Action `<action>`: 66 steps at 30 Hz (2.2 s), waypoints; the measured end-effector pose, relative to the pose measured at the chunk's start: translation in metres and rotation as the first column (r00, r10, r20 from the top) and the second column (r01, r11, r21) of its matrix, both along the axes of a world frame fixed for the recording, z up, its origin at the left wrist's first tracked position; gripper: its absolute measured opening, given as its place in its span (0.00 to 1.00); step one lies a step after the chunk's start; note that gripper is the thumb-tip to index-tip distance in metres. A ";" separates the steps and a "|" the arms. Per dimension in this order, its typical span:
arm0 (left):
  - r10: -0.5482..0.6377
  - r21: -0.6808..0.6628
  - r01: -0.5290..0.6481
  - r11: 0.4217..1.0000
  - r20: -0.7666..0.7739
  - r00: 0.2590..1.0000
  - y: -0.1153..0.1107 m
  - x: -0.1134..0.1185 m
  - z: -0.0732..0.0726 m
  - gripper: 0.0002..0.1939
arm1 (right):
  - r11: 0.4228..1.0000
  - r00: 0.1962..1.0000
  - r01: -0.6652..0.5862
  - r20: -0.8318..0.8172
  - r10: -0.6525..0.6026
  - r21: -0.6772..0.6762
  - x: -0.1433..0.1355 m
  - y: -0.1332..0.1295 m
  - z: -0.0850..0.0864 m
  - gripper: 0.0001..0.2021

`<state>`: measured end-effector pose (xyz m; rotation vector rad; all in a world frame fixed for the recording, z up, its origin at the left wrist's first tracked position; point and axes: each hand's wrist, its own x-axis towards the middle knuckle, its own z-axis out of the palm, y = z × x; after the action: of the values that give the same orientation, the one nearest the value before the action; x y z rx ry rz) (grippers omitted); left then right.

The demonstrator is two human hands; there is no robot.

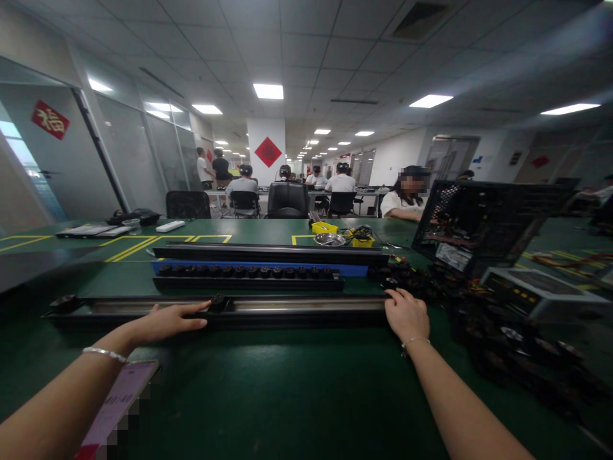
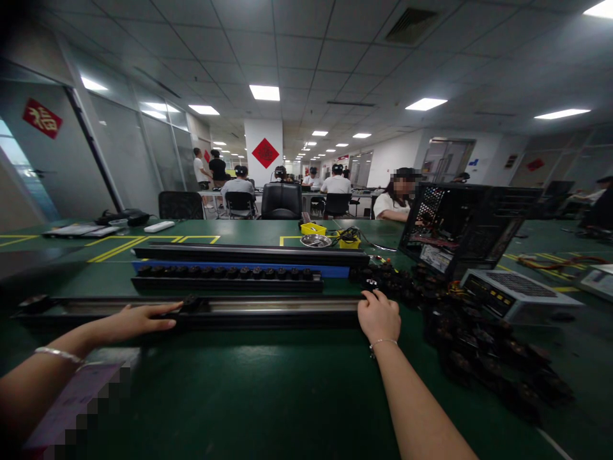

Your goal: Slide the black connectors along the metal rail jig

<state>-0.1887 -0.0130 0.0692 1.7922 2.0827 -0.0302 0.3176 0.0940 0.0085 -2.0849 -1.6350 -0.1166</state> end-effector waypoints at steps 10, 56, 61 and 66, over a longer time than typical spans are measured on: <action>-0.018 -0.005 0.018 1.000 -0.053 0.998 -0.002 0.003 0.003 0.36 | 1.000 1.000 0.003 0.008 -0.003 -0.001 0.000 0.000 0.001 0.23; 0.007 0.137 0.027 0.990 -0.242 0.970 0.006 0.060 -0.019 0.51 | 1.000 1.000 0.002 0.018 -0.003 0.016 0.000 0.001 -0.001 0.22; 0.104 0.192 -0.063 0.979 -0.214 0.971 0.013 0.075 -0.027 0.48 | 1.000 1.000 0.000 0.000 0.000 -0.005 0.000 0.000 0.001 0.23; 0.212 0.271 -0.152 0.950 -0.208 0.955 0.014 0.088 -0.038 0.47 | 1.000 1.000 -0.002 -0.009 0.001 -0.023 -0.002 -0.003 0.003 0.23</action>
<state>-0.1010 0.0013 0.0310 1.8007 2.5155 0.0820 0.3160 0.0914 0.0119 -2.0980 -1.6400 -0.0888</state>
